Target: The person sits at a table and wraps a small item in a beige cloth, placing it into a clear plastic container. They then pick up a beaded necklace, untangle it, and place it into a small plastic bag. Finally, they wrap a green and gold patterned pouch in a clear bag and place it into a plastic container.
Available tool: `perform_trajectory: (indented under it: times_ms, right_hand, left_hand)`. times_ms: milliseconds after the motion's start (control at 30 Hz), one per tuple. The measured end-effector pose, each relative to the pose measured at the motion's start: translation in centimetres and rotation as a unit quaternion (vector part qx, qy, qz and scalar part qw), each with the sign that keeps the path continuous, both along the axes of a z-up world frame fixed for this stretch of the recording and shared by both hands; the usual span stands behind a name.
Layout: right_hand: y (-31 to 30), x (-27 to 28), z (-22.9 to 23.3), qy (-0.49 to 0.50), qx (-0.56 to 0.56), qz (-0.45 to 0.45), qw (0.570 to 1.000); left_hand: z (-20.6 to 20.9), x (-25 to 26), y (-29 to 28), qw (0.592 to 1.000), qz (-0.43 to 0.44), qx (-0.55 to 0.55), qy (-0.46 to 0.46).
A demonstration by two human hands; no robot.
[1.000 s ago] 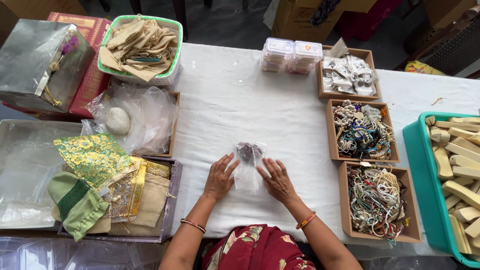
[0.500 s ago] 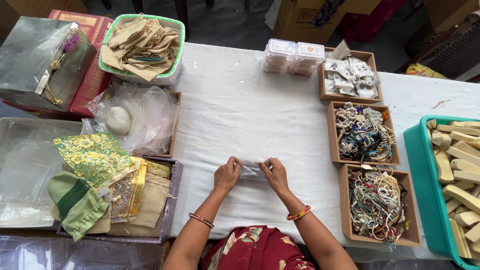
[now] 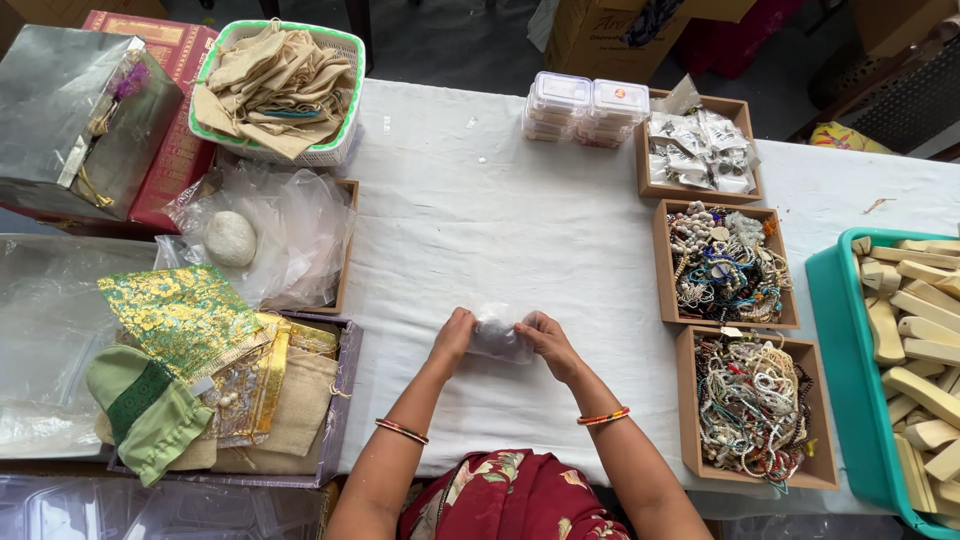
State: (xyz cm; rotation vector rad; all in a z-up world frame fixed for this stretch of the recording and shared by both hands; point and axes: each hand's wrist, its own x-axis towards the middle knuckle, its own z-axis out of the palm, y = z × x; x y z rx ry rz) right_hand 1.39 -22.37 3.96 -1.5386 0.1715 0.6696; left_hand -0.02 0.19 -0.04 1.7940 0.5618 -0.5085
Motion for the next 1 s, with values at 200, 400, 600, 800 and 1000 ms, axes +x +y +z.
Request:
perform_trajectory:
  times_ms: [200,400,600,800,1000]
  right_hand:
    - [1.6,-1.7,2.8,0.020,-0.020,-0.063,0.998]
    - [3.5,-5.7,10.6,-0.609,-0.295,0.000,0.736]
    - [2.8,-5.2,8.5,-0.314,-0.217,0.144,0.913]
    - [1.4,-5.6,2.2,-0.023,0.100,0.124,0.987]
    - [0.6,-7.6,4.6,0.088,0.135,0.015,0.987]
  left_hand:
    - [6.9,-2.3,-0.8,0.982,0.069,-0.178,0.006]
    - [7.1,-3.5,-1.9,0.982,0.088,-0.159,-0.043]
    - [6.8,-4.3,-2.2,0.972,-0.013,-0.220,-0.085]
    - [7.7,-6.4,-1.2,0.973,-0.079,0.054,-0.208]
    - [17.7,-8.3,12.5,0.672,0.007,0.617,-0.410]
